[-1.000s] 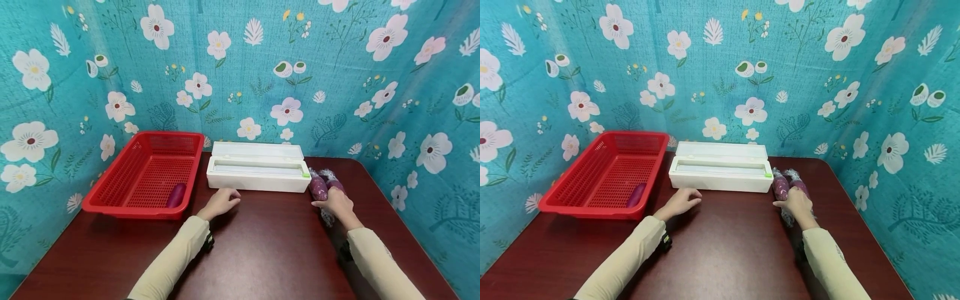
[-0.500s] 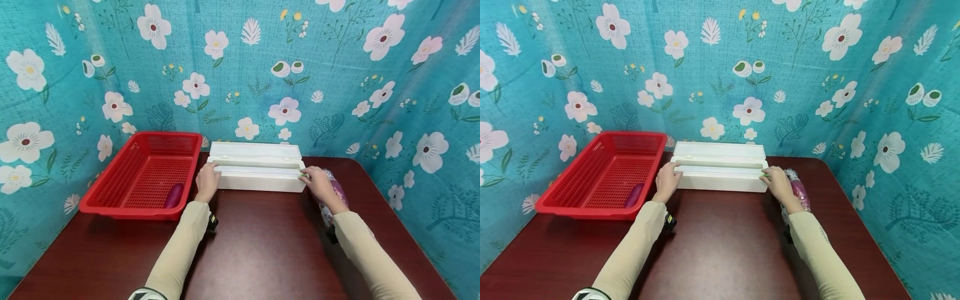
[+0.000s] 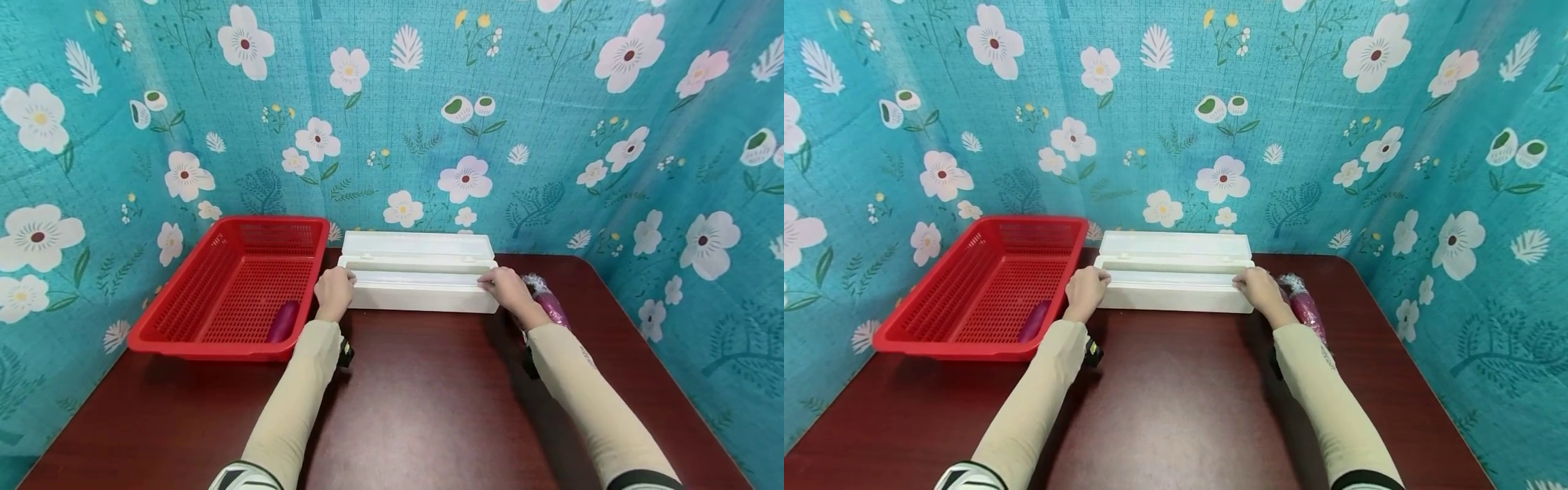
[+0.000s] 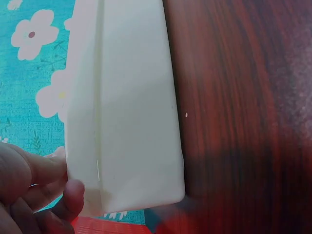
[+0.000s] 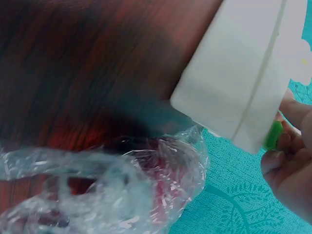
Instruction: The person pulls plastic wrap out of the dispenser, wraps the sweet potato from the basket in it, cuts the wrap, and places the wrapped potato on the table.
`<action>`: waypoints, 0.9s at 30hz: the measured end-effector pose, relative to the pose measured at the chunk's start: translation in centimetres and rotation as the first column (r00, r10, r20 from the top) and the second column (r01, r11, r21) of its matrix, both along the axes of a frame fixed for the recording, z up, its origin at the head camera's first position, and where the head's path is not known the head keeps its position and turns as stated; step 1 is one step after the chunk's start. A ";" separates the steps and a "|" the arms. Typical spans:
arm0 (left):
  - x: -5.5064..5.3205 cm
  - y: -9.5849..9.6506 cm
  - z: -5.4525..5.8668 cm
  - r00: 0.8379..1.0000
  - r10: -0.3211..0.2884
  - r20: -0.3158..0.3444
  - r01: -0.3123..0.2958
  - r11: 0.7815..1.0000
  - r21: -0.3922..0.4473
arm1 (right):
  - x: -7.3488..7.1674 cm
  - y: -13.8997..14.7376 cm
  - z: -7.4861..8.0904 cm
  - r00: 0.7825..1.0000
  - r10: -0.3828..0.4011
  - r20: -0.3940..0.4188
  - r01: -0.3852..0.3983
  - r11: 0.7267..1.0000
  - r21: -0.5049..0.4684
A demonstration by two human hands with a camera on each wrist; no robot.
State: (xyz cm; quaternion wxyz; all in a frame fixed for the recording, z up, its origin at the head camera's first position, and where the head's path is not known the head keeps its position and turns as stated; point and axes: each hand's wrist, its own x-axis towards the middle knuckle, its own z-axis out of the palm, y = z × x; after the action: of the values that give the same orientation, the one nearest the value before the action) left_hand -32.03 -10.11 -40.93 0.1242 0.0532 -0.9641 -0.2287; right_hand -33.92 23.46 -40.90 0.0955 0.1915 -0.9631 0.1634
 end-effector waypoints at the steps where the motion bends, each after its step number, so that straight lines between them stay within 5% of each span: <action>1: -0.1 0.0 0.0 1.000 0.000 0.001 0.000 1.000 -0.001 | -0.1 0.0 0.1 1.000 -0.007 0.024 0.007 1.000 -0.001; 8: -0.6 0.0 0.2 1.000 0.008 0.012 -0.007 0.999 -0.040 | -0.5 -0.5 0.9 0.987 -0.092 0.129 0.085 0.995 0.055; 19: -1.3 0.4 -0.4 0.998 0.055 -0.022 -0.055 0.998 -0.039 | -1.4 -0.9 1.0 0.977 -0.171 0.129 0.171 0.985 0.010; 24: -1.8 0.6 -0.2 0.997 0.063 -0.034 -0.064 0.996 -0.058 | -1.8 -1.4 1.2 0.976 -0.181 0.122 0.166 0.978 0.125; 27: -2.0 0.6 0.1 0.998 0.054 -0.022 -0.053 0.998 0.013 | -1.9 -1.6 1.3 0.973 -0.189 0.130 0.165 0.970 0.179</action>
State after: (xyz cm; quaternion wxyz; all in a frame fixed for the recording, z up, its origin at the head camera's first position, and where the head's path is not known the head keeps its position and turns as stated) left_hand -34.05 -9.55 -40.85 0.1407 0.0772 -0.9594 -0.2320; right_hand -35.84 21.90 -39.64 0.0225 0.0994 -0.9910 0.0866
